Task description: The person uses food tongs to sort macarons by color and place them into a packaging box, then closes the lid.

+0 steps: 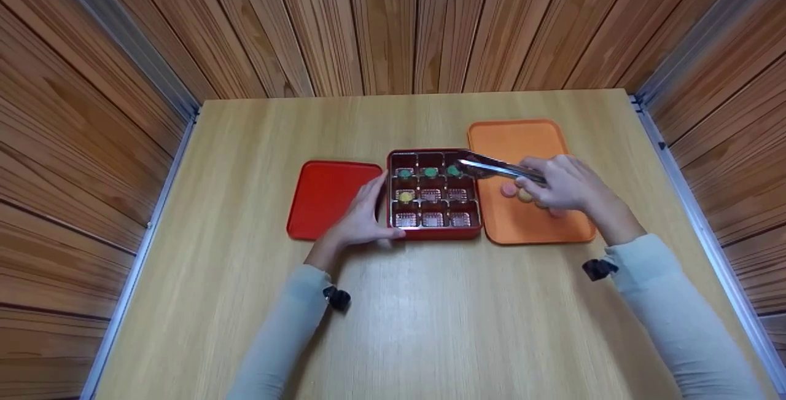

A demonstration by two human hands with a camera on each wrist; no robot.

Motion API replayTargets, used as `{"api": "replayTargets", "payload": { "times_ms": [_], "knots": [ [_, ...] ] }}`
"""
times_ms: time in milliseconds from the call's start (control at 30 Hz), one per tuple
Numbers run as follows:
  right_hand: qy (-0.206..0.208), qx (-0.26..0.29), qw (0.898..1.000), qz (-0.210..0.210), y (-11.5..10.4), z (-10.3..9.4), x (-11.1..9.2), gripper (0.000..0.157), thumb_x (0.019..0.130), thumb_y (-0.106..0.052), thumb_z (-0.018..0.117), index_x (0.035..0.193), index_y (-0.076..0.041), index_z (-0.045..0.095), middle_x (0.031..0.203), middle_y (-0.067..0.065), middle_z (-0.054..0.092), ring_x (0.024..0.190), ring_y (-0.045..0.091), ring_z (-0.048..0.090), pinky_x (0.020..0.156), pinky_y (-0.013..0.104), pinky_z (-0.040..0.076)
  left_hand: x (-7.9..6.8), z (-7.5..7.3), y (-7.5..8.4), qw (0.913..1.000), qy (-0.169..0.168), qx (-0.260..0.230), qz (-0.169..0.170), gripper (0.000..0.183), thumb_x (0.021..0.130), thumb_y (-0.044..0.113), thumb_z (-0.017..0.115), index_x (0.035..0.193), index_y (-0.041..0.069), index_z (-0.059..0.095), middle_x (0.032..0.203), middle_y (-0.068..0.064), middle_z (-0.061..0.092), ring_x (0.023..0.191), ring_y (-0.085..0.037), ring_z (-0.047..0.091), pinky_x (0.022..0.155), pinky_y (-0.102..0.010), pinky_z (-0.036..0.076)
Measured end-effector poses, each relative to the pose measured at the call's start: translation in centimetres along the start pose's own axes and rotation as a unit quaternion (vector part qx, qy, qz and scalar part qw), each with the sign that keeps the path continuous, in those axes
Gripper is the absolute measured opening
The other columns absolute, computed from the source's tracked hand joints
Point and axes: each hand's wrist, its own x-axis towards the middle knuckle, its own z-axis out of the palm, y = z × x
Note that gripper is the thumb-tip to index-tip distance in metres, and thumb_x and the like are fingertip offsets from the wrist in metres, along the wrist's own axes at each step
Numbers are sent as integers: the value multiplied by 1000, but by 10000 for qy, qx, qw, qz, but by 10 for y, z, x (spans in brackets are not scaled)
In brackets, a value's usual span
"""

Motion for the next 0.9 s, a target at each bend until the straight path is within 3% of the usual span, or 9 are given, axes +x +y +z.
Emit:
{"api": "replayTargets", "payload": {
  "times_ms": [233,533,900],
  "knots": [
    [13,-91,9997,206,27,-10,-24,35,111,-27,68,134,-1,72,68,0,51,49,13,40,46,23,29,1,1,1,10000,-4,-22,0,140,80,55,96,184,25,7,189,-10,21,174,-36,23,142,-67,26],
    [-1,-367,9986,389,60,-14,-48,34,109,-28,71,129,-1,72,70,1,54,52,13,43,48,25,32,0,1,1,10000,13,-23,-22,138,80,54,95,184,24,8,188,-11,23,173,-36,24,142,-67,27],
    [-372,-313,9973,550,79,-17,-62,29,110,-32,71,125,-7,74,69,-2,53,51,13,44,48,25,33,0,0,0,10000,-5,-21,-71,139,81,56,96,184,25,6,189,-11,21,174,-36,23,142,-67,26]
  ]
}}
